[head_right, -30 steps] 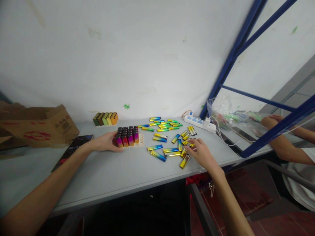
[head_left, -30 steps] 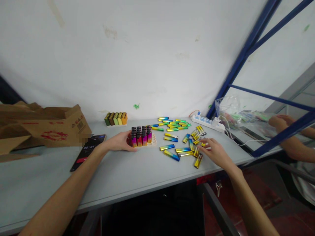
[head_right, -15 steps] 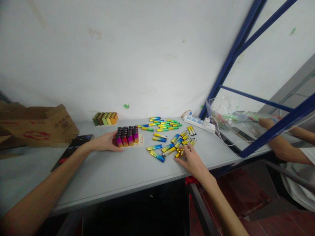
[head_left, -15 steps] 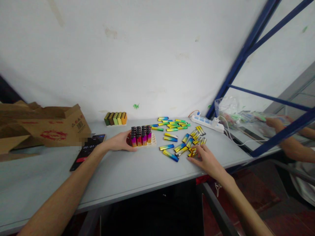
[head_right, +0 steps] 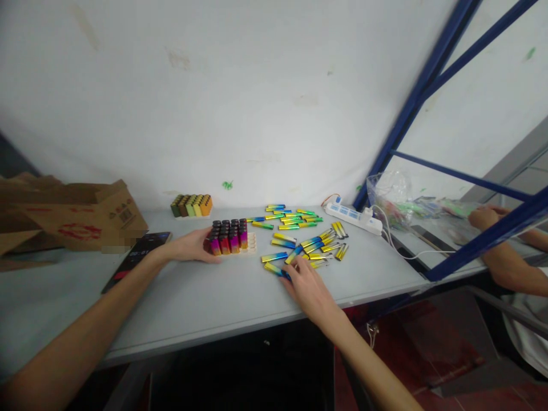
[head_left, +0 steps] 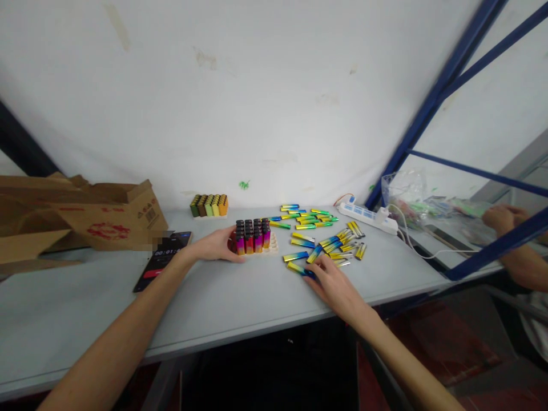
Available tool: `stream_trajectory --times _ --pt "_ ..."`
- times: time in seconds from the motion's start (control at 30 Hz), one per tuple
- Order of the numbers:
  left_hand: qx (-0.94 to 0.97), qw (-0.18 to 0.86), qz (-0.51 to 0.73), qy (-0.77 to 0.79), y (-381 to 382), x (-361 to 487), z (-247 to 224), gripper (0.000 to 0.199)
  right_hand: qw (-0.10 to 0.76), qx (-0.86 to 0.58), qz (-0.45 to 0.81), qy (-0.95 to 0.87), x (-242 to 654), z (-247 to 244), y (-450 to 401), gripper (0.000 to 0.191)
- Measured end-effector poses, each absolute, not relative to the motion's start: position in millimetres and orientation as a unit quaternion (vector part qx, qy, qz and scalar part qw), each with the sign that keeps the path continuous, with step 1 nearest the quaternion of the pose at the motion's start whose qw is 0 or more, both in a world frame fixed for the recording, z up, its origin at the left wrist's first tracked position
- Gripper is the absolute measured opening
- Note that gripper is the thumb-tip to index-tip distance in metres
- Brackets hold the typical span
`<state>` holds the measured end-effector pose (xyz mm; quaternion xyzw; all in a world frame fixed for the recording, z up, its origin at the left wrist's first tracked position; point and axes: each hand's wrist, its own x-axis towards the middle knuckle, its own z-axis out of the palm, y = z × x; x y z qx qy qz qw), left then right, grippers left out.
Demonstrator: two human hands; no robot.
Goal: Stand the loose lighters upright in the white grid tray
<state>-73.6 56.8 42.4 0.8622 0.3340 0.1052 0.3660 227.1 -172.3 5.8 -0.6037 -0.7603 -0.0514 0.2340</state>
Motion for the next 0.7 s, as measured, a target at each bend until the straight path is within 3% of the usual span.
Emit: stream_trajectory --times 0.13,0.33,0.53,0.7 --pt "0.860 0.371 0.107 0.333 56.7 -73.9 41.9 0.079 0.278 -0.601 -0.053 -0.747 230.4 11.0 -156.8 0.015" --pt "0.861 0.374 0.113 0.327 57.6 -74.8 41.1 0.078 0.431 -0.605 0.183 -0.643 243.6 31.8 -121.6 0.032" --pt "0.864 0.363 0.105 0.332 59.9 -75.0 38.7 0.079 0.615 -0.495 0.306 -0.532 241.3 46.1 -73.9 0.040" --pt "0.860 0.377 0.126 0.321 59.8 -75.9 36.7 0.081 0.659 -0.427 0.409 -0.465 227.8 53.9 -52.5 0.042"
